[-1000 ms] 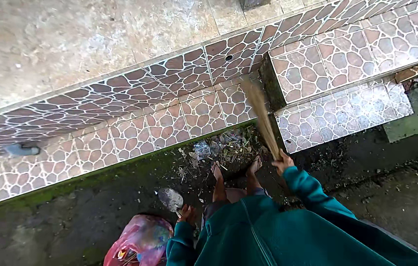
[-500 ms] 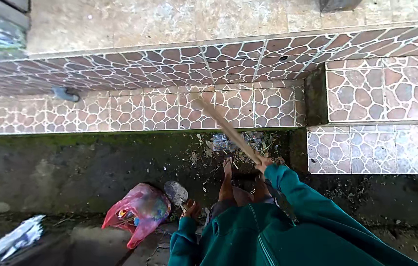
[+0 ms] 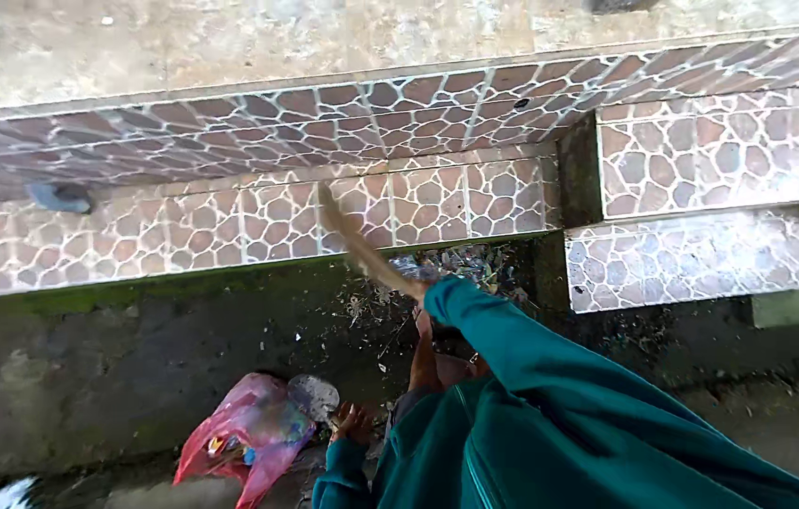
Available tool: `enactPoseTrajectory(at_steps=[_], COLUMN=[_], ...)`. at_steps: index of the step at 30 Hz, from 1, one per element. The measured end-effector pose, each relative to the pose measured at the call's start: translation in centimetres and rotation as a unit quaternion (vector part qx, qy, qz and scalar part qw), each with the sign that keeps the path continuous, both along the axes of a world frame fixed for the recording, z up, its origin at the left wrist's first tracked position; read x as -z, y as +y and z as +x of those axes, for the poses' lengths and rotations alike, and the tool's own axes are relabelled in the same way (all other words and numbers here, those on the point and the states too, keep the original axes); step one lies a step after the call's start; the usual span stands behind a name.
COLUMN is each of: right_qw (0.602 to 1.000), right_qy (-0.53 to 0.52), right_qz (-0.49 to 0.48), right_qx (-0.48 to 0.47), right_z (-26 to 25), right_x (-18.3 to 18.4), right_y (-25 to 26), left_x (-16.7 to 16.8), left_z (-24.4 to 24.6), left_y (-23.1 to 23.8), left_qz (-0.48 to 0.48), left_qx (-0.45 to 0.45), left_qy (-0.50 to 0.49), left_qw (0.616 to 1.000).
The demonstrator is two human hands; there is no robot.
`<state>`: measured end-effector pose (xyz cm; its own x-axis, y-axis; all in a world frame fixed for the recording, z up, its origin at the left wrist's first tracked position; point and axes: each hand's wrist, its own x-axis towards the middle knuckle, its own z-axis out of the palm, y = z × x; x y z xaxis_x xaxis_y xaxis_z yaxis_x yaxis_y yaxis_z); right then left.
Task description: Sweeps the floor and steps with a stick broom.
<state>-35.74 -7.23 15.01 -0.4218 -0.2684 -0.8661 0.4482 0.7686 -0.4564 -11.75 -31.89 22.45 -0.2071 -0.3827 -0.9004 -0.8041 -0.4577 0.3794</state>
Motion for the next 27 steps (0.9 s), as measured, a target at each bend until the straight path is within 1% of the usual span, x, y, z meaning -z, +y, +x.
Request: enactPoseTrajectory(at_steps=[2,3,4,5,6,7,8,9,10,11,12,13,14,16,17,19,20,21,22,23,24,26,27], right_qw=[0.995,0.994,0.995,0.998,0.997,0.987,0.961,0.915,0.857,0.802,0.764,0.738,0.726,0.728,0.73,0.74,0.748,0.757,0.764,0.763,0.758,0.755,0.77], right_qy=[0.0,0.015,0.022,0.021,0.002,-0.023,-0.041,-0.052,-0.058,-0.057,-0.06,-0.068,-0.081,-0.105,-0.109,-0.105,-0.094,-0.073,-0.05,-0.028,-0.011,-0.024,-0.05], right_qz=[-0.039,-0.053,-0.059,-0.06,-0.057,-0.047,-0.034,-0.019,-0.004,0.008,0.015,0.024,0.031,0.046,0.049,0.041,0.035,0.027,0.019,0.015,0.018,0.042,0.057], right_qx=[-0.092,-0.099,-0.079,-0.029,0.046,0.15,0.272,0.4,0.512,0.594,0.642,0.671,0.682,0.676,0.673,0.663,0.657,0.649,0.644,0.645,0.652,0.654,0.634], right_z=[2.1,3.4,4.7,6.2,7.5,8.5,9.4,10.6,12.1,14.3,17.0,20.2,23.5,29.9,32.6,35.8,36.6,36.7,36.1,35.2,34.0,31.3,30.7], right_x=[-1.8,-2.9,-4.2,-5.8,-7.8,-9.2,-9.5,-8.9,-7.5,-6.0,-5.1,-5.0,-6.1,-10.6,-13.0,-17.3,-19.0,-19.9,-20.0,-19.2,-17.7,-13.8,-11.9], right_y=[2.3,4.3,6.7,9.0,11.4,14.0,16.7,19.4,22.1,24.6,26.7,28.0,28.7,28.3,27.8,26.8,26.4,26.5,26.7,27.1,27.6,28.9,29.3], left_x=[0.1,0.2,0.2,0.0,-0.1,0.2,0.9,1.4,1.5,1.3,1.0,0.9,1.0,1.5,1.9,1.6,1.1,0.9,0.8,0.7,0.4,-0.2,-0.6], left_z=[-0.3,-0.6,-0.9,-1.3,-1.7,-2.1,-2.5,-3.0,-3.6,-4.3,-5.0,-5.8,-6.6,-7.8,-8.3,-9.3,-9.8,-10.5,-11.1,-11.6,-12.1,-12.8,-12.9], left_y=[0.0,0.2,0.6,1.0,1.2,1.4,1.7,2.1,2.8,3.6,4.4,4.9,5.3,6.2,6.9,8.8,9.7,10.9,11.9,12.8,13.7,15.6,16.5], left_qz=[0.009,0.01,0.012,0.007,0.007,0.009,0.005,0.0,-0.005,-0.003,0.003,0.013,0.021,0.04,0.042,0.035,0.033,0.035,0.042,0.042,0.051,0.071,0.085], left_qx=[0.025,0.031,0.034,0.04,0.047,0.055,0.066,0.08,0.094,0.11,0.126,0.142,0.164,0.223,0.235,0.25,0.256,0.258,0.262,0.267,0.276,0.295,0.302], left_qy=[0.01,0.015,0.018,0.016,0.016,0.019,0.02,0.013,0.0,-0.015,-0.023,-0.022,-0.015,-0.009,-0.007,-0.016,-0.019,-0.015,-0.008,-0.002,0.003,0.015,0.022], left_qw=[1.0,0.999,0.999,0.999,0.999,0.998,0.998,0.997,0.996,0.994,0.992,0.99,0.986,0.974,0.971,0.968,0.966,0.965,0.964,0.963,0.96,0.953,0.949])
